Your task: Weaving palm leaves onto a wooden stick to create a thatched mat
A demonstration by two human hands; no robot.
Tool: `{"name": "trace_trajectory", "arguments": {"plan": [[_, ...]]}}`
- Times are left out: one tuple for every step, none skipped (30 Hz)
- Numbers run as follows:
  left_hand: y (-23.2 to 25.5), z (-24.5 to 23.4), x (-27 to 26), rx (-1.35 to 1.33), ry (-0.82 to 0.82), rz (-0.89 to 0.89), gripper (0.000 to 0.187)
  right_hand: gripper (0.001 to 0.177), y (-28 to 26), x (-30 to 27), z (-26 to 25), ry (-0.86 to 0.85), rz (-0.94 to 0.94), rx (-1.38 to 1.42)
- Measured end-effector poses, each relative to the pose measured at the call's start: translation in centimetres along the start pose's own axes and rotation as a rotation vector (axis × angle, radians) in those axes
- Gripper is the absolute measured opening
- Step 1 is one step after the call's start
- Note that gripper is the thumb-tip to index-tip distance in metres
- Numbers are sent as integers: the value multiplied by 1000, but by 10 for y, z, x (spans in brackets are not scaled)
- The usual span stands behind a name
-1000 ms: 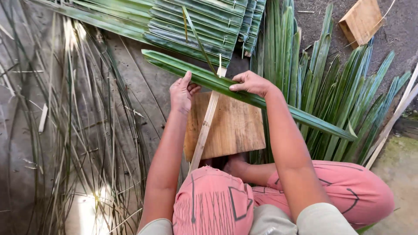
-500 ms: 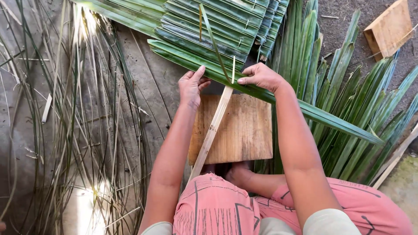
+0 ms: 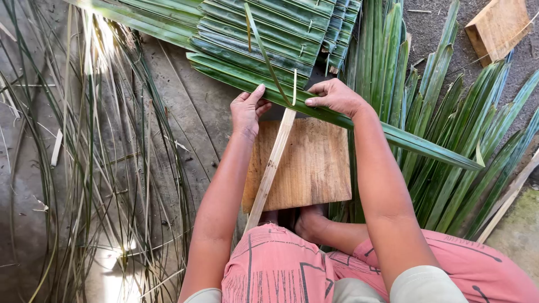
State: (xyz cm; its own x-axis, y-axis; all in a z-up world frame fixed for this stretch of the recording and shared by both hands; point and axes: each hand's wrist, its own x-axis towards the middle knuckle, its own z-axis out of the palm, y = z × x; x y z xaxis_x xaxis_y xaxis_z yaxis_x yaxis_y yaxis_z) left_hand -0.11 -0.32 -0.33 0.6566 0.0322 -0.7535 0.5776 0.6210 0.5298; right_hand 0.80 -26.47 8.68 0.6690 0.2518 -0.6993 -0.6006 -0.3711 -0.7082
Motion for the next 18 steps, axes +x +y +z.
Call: {"name": "trace_trajectory", "arguments": {"plan": [[-3,-2,3,-2,-2,-1,24,25,2,2,0,2,1,-2],[-5,-5,7,-19,-10,-17,24,25,4,3,-1,-4,5,-2],[-8,-6,10,-36,-18,-33,24,26,6,5,-2,-11,10,-1],[-4,1,4,-37,-20,-35,24,26,6,5,-3,-9,12,-3],[0,7,-3,-43,-46,-57,27,26,7,6,-3,-8,7,-11],[5,12,-9,-49,-72,-79,31,26,8,7,-3,-7,3,-20],[4,15,-12,-49,-73,-81,31,26,9,8,-3,-6,4,-20],[2,19,-15,-33,-96,-91,33,25,11,9,-3,-9,1,-35],[0,24,-18,-14,-122,-106,36,25,13,9,-5,-8,2,-49],[-6,25,-15,-12,-126,-112,36,25,15,10,-5,-2,6,-46],[-13,27,-12,27,-106,-85,35,26,18,12,-5,-6,6,-52],[-20,28,-10,66,-86,-57,35,26,21,14,-5,-10,7,-57],[-19,30,-12,68,-90,-59,35,26,18,12,-4,-6,8,-56],[-19,32,-14,69,-64,-29,33,27,15,9,-2,9,6,-85],[-18,33,-17,71,-37,1,31,28,12,8,0,22,3,-114],[-21,33,-14,74,-40,0,31,28,14,7,1,25,3,-112],[-24,33,-12,100,-26,41,29,27,16,7,1,86,-7,-204],[-26,32,-10,125,-13,82,26,27,18,6,2,148,-17,-296]]}}
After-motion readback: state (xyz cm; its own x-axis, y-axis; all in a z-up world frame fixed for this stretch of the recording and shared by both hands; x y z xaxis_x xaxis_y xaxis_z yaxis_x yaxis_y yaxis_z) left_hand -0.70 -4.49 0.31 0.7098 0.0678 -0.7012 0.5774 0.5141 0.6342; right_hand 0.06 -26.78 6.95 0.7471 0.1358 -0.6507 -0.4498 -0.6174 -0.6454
